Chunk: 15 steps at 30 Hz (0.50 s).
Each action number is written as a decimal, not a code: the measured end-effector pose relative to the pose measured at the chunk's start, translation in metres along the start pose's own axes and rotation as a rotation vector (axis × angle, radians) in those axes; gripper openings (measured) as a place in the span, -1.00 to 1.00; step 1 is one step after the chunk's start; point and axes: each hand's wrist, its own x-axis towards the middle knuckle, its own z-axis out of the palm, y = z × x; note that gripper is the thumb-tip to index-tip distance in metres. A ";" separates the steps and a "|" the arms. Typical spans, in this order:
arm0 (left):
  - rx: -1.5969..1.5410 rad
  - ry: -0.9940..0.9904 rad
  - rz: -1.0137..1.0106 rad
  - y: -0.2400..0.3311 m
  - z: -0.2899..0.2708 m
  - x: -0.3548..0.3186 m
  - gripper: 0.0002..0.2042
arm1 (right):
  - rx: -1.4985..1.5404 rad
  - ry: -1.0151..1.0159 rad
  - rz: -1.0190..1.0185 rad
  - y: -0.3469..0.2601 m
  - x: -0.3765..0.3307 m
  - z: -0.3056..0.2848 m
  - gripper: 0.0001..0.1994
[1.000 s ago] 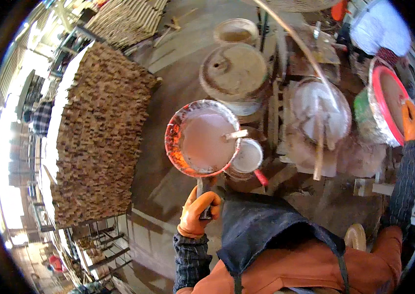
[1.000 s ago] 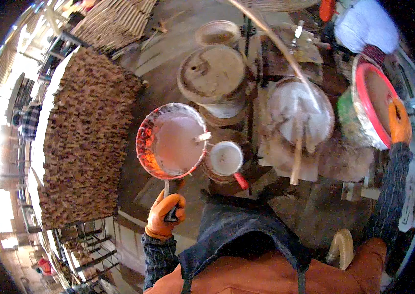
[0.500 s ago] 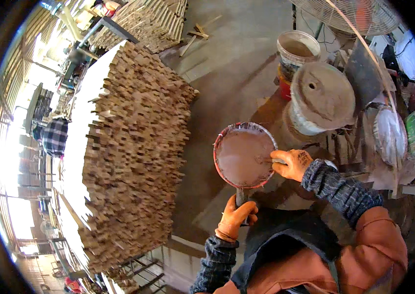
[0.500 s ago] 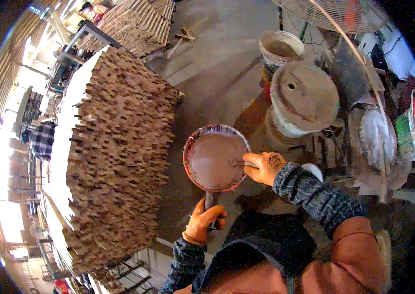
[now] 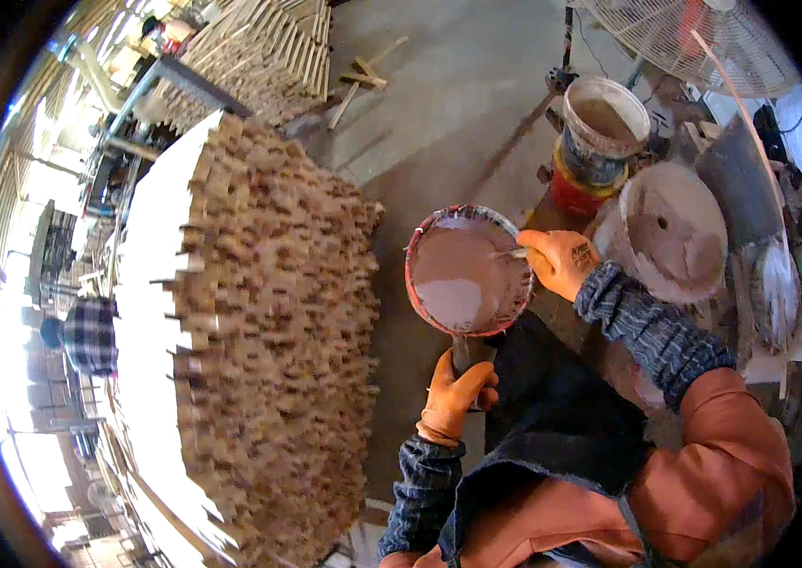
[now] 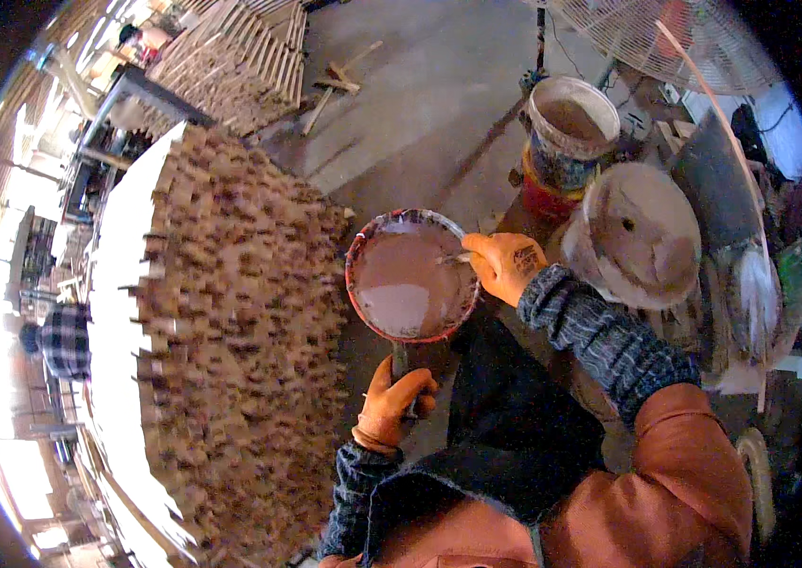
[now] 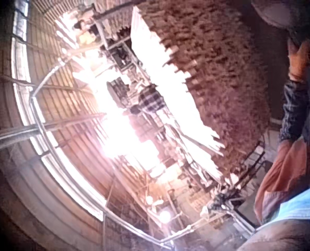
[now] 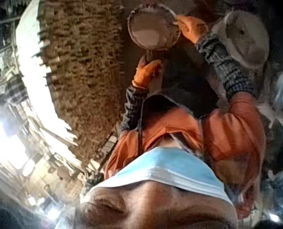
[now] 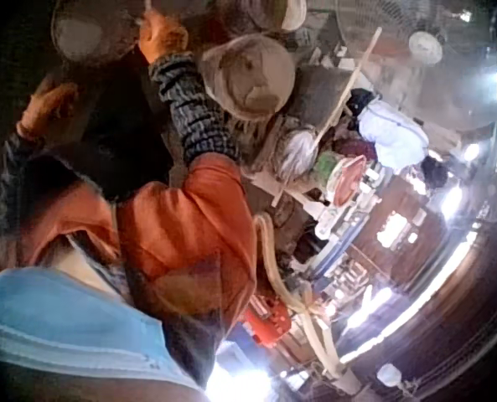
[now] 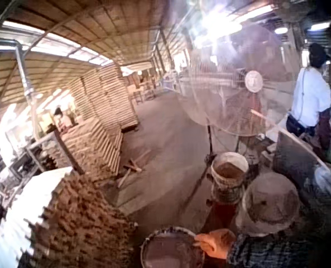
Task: The person aligns and stacks wood panels on a pallet. They use a small brush to apply a white substance from a pot to the edges of the panels and refill the pot from a bucket at a nearby station.
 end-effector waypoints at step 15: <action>-0.237 -0.025 -0.098 0.256 -0.119 0.408 -0.80 | 0.736 -0.090 0.517 0.114 0.435 -0.008 -0.78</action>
